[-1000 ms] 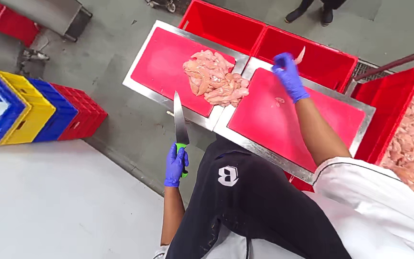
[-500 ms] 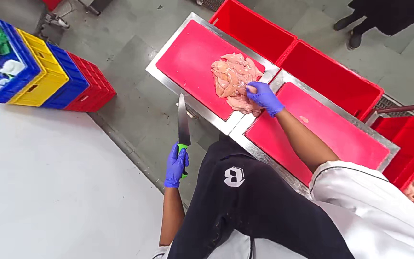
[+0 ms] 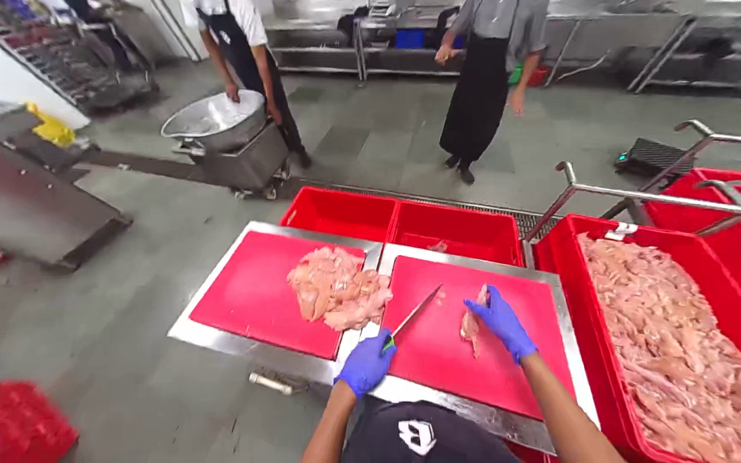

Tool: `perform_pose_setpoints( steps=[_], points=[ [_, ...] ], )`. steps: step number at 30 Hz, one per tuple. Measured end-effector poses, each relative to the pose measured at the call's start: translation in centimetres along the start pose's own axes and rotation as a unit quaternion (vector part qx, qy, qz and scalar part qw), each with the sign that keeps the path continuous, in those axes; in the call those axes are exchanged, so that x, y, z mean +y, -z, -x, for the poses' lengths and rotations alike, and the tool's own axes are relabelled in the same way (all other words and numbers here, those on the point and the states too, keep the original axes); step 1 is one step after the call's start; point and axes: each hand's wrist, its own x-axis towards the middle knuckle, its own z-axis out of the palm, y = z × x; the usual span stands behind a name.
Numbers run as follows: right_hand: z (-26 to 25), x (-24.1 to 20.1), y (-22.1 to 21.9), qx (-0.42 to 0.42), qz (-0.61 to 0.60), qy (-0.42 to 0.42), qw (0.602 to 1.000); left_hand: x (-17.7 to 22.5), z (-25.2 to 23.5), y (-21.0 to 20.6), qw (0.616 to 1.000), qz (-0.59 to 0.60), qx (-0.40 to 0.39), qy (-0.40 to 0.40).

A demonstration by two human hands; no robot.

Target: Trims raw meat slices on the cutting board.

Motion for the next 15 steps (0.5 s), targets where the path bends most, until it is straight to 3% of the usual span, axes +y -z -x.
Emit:
perform_pose_setpoints(
  steps=[2,4,6,9,12,15],
  points=[
    [1.1,3.1,-0.6,0.034,0.127,0.054,0.99,2.0,-1.8,-0.7,1.0,-0.003,-0.009,-0.016],
    [2.9,6.0,-2.0,0.011,0.196,0.151,0.969,3.1,-2.9,-1.8,0.999,-0.008,-0.018,-0.031],
    [4.1,8.7,-4.0,-0.014,0.203,0.222,0.954,3.6,-3.3,-2.8,0.999,-0.016,-0.034,-0.033],
    [3.7,9.8,-5.6,0.045,0.163,0.284,0.944,3.6,-3.0,-2.6,1.0,-0.004,-0.019,0.015],
    [1.7,8.8,-5.4,0.087,0.154,0.286,0.942,3.6,-2.4,-1.5,0.998,-0.019,0.013,0.063],
    [-0.4,7.1,-5.4,0.068,0.15,0.264,0.95,2.3,-1.2,-1.0,0.992,-0.016,0.062,0.11]
  ],
)
